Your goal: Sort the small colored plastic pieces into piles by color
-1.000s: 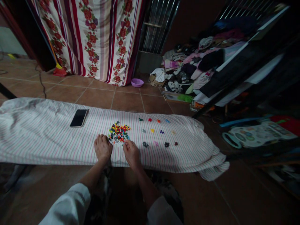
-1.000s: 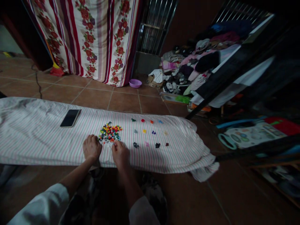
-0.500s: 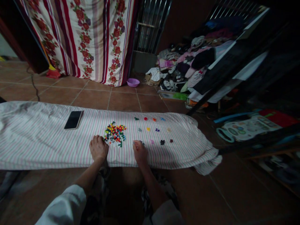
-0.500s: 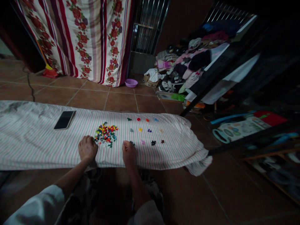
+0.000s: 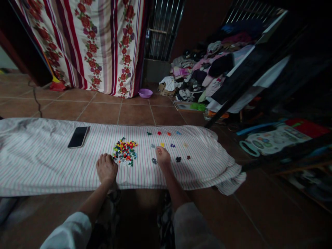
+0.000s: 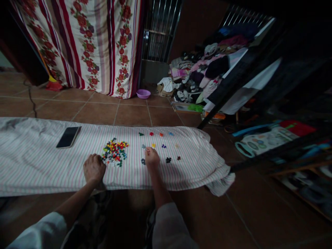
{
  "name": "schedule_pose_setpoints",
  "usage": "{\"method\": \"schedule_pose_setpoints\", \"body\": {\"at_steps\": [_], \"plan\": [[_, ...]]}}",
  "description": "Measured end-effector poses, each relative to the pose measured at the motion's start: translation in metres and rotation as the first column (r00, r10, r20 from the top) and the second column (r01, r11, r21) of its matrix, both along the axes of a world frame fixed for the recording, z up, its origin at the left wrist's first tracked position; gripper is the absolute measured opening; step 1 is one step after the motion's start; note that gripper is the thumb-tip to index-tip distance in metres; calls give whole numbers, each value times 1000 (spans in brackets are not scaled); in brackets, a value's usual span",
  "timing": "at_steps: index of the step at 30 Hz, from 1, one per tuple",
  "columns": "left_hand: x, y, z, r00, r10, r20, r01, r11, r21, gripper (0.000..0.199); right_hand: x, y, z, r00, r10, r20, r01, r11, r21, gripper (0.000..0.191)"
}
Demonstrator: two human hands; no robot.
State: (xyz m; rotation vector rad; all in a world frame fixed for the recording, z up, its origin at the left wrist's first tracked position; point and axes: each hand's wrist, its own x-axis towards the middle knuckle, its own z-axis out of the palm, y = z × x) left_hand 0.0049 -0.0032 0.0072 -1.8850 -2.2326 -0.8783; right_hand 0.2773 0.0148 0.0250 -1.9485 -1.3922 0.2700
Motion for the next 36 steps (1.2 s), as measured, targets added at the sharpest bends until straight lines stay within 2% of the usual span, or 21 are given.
{"method": "schedule_pose_setpoints", "body": {"at_steps": [5, 14, 17, 24, 29, 36], "plan": [[0, 1, -3, 1000, 7, -8, -7, 1000, -4, 23, 9, 25, -4, 996, -13, 87, 21, 996, -88, 24], [0, 2, -4, 1000, 18, -6, -18, 1000, 19, 21, 11, 52, -12, 977, 60, 207, -34, 991, -130, 28], [0, 2, -5, 1000, 20, -15, -19, 1000, 15, 20, 11, 53, -16, 976, 95, 198, -66, 987, -149, 31], [1, 2, -4, 999, 22, 28, -23, 1000, 21, 21, 11, 52, -18, 975, 148, 166, -133, 986, -101, 46], [1, 2, -4, 1000, 17, 9, -17, 1000, 8, 22, 8, 54, -17, 964, 192, 183, -175, 979, -108, 43], [1, 2, -3, 1000, 17, 12, -17, 1000, -18, 23, 5, 51, -15, 953, 190, 235, -167, 979, -117, 33]]}}
